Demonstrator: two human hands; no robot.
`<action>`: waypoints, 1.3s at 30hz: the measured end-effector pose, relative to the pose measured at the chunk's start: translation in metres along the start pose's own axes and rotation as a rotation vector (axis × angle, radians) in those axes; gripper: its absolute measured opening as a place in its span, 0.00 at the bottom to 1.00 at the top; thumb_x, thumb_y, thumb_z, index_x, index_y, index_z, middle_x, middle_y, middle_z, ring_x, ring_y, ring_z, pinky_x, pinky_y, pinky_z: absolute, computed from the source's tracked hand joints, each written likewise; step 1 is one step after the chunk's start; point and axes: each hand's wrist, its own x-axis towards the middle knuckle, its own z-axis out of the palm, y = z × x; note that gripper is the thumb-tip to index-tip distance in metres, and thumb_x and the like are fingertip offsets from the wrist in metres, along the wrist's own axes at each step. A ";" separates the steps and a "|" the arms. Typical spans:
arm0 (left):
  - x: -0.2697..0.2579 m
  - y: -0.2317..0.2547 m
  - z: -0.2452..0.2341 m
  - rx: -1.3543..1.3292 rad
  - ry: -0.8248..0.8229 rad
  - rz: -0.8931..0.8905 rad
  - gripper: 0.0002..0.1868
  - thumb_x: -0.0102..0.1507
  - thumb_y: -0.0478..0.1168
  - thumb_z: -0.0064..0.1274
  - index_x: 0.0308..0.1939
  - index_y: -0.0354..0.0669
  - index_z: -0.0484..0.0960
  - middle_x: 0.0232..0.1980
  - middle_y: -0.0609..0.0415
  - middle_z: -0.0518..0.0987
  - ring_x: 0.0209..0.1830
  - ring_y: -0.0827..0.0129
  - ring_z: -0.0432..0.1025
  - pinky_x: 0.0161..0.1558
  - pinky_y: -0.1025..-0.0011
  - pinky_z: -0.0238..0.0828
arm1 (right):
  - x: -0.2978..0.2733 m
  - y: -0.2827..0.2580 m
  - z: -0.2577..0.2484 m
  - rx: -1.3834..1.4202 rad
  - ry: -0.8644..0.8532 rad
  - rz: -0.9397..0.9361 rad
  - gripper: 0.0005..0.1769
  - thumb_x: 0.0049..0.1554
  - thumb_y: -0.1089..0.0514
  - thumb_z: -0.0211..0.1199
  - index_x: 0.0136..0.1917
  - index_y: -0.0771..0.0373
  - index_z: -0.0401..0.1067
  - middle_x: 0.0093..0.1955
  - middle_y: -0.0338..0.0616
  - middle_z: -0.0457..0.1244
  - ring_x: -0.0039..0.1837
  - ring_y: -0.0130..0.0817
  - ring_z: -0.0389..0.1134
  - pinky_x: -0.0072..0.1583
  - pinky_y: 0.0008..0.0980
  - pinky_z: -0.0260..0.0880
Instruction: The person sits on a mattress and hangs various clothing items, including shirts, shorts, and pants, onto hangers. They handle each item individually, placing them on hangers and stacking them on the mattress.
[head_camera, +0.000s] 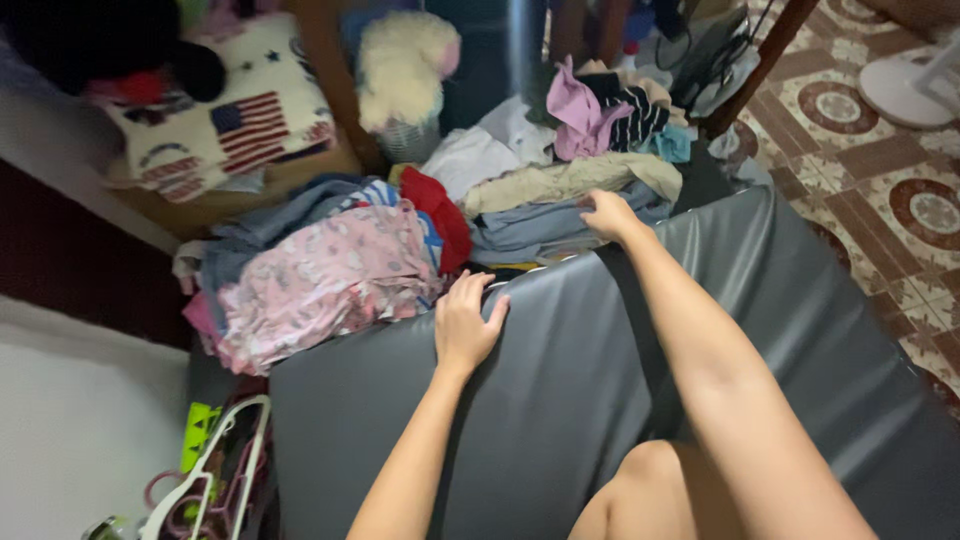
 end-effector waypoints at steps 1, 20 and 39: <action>0.002 0.000 0.000 0.009 -0.023 -0.006 0.23 0.61 0.52 0.58 0.56 0.45 0.80 0.60 0.49 0.80 0.68 0.54 0.69 0.61 0.56 0.62 | 0.008 0.005 0.003 -0.034 0.000 -0.016 0.23 0.52 0.55 0.68 0.61 0.60 0.76 0.60 0.60 0.68 0.64 0.54 0.68 0.65 0.45 0.67; 0.004 0.000 -0.004 0.007 -0.127 -0.064 0.19 0.62 0.52 0.55 0.52 0.47 0.82 0.57 0.55 0.82 0.59 0.61 0.73 0.56 0.61 0.62 | 0.068 -0.073 0.025 -0.603 0.006 0.030 0.38 0.50 0.47 0.69 0.72 0.48 0.64 0.76 0.47 0.54 0.80 0.54 0.47 0.71 0.62 0.55; 0.002 -0.001 0.002 -0.004 -0.136 -0.095 0.19 0.63 0.52 0.54 0.53 0.49 0.82 0.56 0.56 0.81 0.57 0.60 0.73 0.56 0.61 0.61 | 0.083 -0.045 0.049 -0.619 0.152 -0.242 0.16 0.50 0.56 0.61 0.52 0.56 0.79 0.57 0.47 0.69 0.61 0.48 0.69 0.57 0.51 0.70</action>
